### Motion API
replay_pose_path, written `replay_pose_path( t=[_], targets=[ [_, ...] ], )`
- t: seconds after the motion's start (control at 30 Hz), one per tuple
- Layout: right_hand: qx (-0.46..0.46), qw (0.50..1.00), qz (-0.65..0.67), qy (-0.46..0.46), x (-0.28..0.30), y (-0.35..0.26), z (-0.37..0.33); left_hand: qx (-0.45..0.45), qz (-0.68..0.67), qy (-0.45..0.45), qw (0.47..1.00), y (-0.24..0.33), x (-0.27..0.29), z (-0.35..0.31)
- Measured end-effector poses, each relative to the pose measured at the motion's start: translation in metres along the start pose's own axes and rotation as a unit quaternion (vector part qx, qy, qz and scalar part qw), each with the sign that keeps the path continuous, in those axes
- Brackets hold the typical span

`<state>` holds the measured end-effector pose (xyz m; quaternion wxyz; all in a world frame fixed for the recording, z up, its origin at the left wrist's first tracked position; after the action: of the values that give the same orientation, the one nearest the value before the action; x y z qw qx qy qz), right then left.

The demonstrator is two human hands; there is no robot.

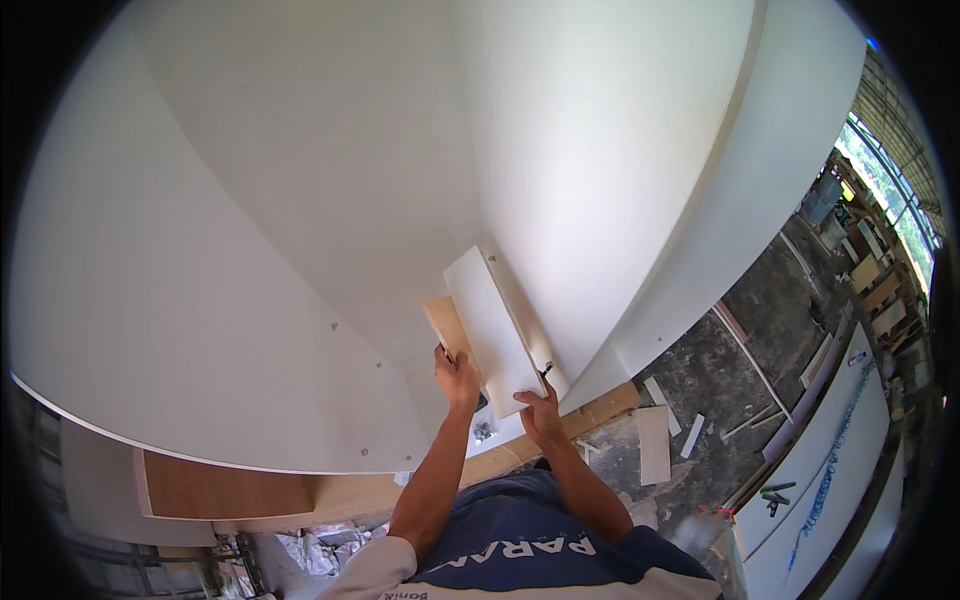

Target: The person uses a power drill to secure metal brackets onto the inner corners of white cabinet panels. They place individual brackets by hand, drive screws through them into the wood, and then use a marker to mark a position on a small wooden piece before holding it against the cabinet wall.

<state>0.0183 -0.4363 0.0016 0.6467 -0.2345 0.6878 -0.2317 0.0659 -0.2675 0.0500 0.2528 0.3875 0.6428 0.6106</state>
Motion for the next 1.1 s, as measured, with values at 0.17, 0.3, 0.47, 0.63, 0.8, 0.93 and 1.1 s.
replay_pose_path(
  t=[0.17, 0.3, 0.47, 0.63, 0.8, 0.93, 1.1],
  targets=[
    [0.015, 0.996, 0.077, 0.044, 0.002, 0.02, 0.022, -0.049, 0.028, 0.025, 0.998, -0.001, -0.017, 0.02],
    [0.0, 0.984, 0.131, 0.125, 0.009, 0.031, 0.044, -0.019, 0.144, 0.029, 0.989, -0.004, -0.03, 0.034],
    [0.049, 0.975, 0.098, 0.195, 0.008, 0.047, 0.051, -0.049, 0.074, 0.023, 0.996, -0.013, -0.041, 0.045],
    [0.073, 0.94, 0.059, 0.328, 0.011, 0.053, 0.047, -0.036, 0.079, 0.021, 0.996, -0.025, -0.046, 0.052],
    [0.025, 0.935, 0.097, 0.34, 0.026, 0.059, 0.023, -0.04, 0.05, 0.011, 0.998, -0.028, -0.047, 0.053],
    [0.076, 0.936, 0.04, 0.342, 0.012, 0.054, 0.019, -0.026, 0.041, -0.007, 0.999, -0.024, -0.046, 0.056],
    [0.112, 0.928, 0.015, 0.356, -0.001, 0.052, 0.027, -0.024, -0.004, -0.043, 0.999, -0.014, -0.044, 0.065]
  ],
)
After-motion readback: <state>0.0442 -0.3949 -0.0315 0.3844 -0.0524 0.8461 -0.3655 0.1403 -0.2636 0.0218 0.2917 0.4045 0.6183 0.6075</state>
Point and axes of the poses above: each hand's wrist, its own z-axis towards the middle knuckle, its own x-axis out of the back of the hand, y = z × x, the point moved 4 cm from there along z, towards the middle knuckle, and after that the axes turned 8 degrees about x, right-handed, at the moved point
